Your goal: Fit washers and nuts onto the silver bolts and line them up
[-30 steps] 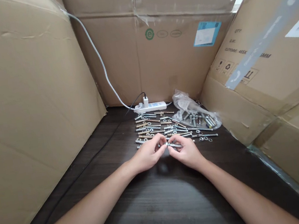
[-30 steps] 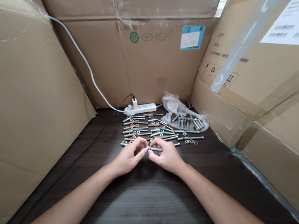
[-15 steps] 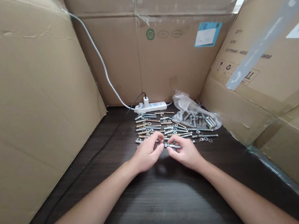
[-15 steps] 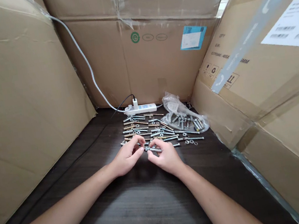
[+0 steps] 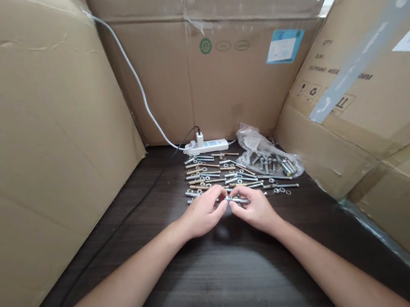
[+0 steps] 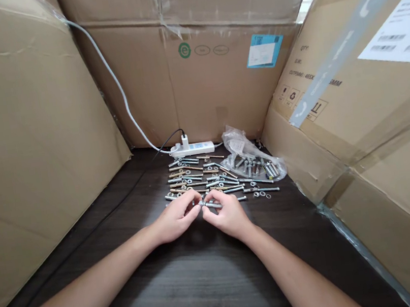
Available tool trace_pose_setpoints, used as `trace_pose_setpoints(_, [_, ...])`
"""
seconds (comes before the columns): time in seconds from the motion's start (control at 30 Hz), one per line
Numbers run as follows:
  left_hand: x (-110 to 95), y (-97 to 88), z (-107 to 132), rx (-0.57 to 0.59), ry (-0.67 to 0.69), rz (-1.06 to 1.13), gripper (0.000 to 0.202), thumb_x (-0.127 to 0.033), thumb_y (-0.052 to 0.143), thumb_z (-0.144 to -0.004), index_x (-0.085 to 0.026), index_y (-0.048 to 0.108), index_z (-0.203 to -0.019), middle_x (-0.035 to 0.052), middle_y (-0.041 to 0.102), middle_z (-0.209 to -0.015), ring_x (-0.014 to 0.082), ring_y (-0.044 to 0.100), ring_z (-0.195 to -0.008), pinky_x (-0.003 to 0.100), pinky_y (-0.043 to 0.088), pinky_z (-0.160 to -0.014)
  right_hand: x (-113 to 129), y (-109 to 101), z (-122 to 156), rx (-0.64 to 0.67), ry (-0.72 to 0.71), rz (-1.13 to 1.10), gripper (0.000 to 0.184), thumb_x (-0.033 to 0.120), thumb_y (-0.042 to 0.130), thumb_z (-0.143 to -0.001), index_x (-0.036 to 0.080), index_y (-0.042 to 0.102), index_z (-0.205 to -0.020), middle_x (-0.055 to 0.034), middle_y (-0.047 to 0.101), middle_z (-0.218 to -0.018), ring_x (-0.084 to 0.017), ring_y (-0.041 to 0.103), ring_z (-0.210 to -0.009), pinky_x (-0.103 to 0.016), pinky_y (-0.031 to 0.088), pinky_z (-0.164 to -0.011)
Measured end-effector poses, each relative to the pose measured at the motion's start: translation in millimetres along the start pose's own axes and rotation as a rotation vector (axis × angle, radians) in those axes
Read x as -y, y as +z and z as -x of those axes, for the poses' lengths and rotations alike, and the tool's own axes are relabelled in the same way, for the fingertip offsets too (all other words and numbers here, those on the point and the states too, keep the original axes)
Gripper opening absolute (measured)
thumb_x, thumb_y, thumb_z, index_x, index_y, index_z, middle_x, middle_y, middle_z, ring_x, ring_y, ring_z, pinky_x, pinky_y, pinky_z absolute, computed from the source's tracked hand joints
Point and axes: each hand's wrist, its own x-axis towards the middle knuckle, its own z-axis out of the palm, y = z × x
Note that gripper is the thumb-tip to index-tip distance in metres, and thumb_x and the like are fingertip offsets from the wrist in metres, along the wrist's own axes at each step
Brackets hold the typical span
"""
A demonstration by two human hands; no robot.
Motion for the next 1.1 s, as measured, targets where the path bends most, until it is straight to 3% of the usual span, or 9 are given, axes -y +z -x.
trace_pose_setpoints(0.2, [2.7,0.6,-1.9,0.069,-0.004,-0.073,0.039,-0.034,0.024,-0.097,-0.017,0.047,-0.071,-0.0005,0.050,-0.070,0.0130,0.045,-0.065,0.025,0.035,-0.062,4.2,1.6,0.2,0.023,0.008,0.018,0.009,0.027,0.057,-0.075,0.018,0.055,-0.077,0.0041,0.050,-0.059,-0.008,0.040,-0.048,-0.020,0.033,-0.047])
trace_pose_setpoints(0.43, [-5.4,-3.9,1.8,0.015,-0.029,-0.004,0.017,-0.032,0.040,-0.092,-0.020,0.050,-0.098,0.0004,0.058,-0.091,0.0144,0.052,-0.078,0.025,0.039,-0.069,2.6,0.7,0.1,0.029,0.004,-0.055,0.012,0.030,0.055,-0.080,0.018,0.055,-0.079,0.0038,0.050,-0.060,-0.009,0.041,-0.050,-0.020,0.033,-0.048])
trace_pose_setpoints(0.63, [-2.4,0.0,0.4,0.020,-0.053,-0.028,0.008,-0.026,0.045,-0.085,-0.019,0.048,-0.085,-0.0033,0.052,-0.071,0.0107,0.044,-0.060,0.023,0.032,-0.056,5.8,-0.3,-0.2,0.118,-0.028,-0.061,0.014,0.031,0.051,-0.085,0.018,0.056,-0.085,0.0032,0.051,-0.066,-0.010,0.043,-0.057,-0.021,0.035,-0.054])
trace_pose_setpoints(0.8, [-2.0,-1.4,-1.8,-0.019,-0.054,0.054,0.016,-0.033,0.042,-0.090,-0.018,0.047,-0.086,-0.0036,0.048,-0.069,0.0099,0.041,-0.059,0.022,0.031,-0.055,7.2,-0.1,-0.4,0.128,-0.068,-0.022,0.015,0.029,0.045,-0.088,0.018,0.056,-0.084,0.0019,0.052,-0.071,-0.012,0.045,-0.063,-0.023,0.036,-0.060])
trace_pose_setpoints(0.93, [-3.3,-5.8,-4.2,-0.113,-0.051,0.152,0.021,-0.035,0.039,-0.092,-0.017,0.045,-0.082,-0.0032,0.046,-0.071,0.0099,0.040,-0.062,0.022,0.033,-0.058,8.0,-0.3,0.0,0.140,-0.045,0.019,0.013,0.027,0.045,-0.088,0.018,0.055,-0.087,0.0025,0.052,-0.069,-0.011,0.045,-0.061,-0.023,0.035,-0.058])
trace_pose_setpoints(1.1, [-2.7,-11.2,-5.7,-0.205,-0.090,0.211,0.027,-0.040,0.042,-0.091,-0.017,0.044,-0.077,-0.0043,0.041,-0.066,0.0096,0.037,-0.060,0.022,0.032,-0.057,12.2,1.2,1.2,0.221,-0.053,0.119,0.021,0.032,0.043,-0.091,0.020,0.052,-0.077,0.0027,0.053,-0.062,-0.012,0.047,-0.056,-0.023,0.036,-0.057])
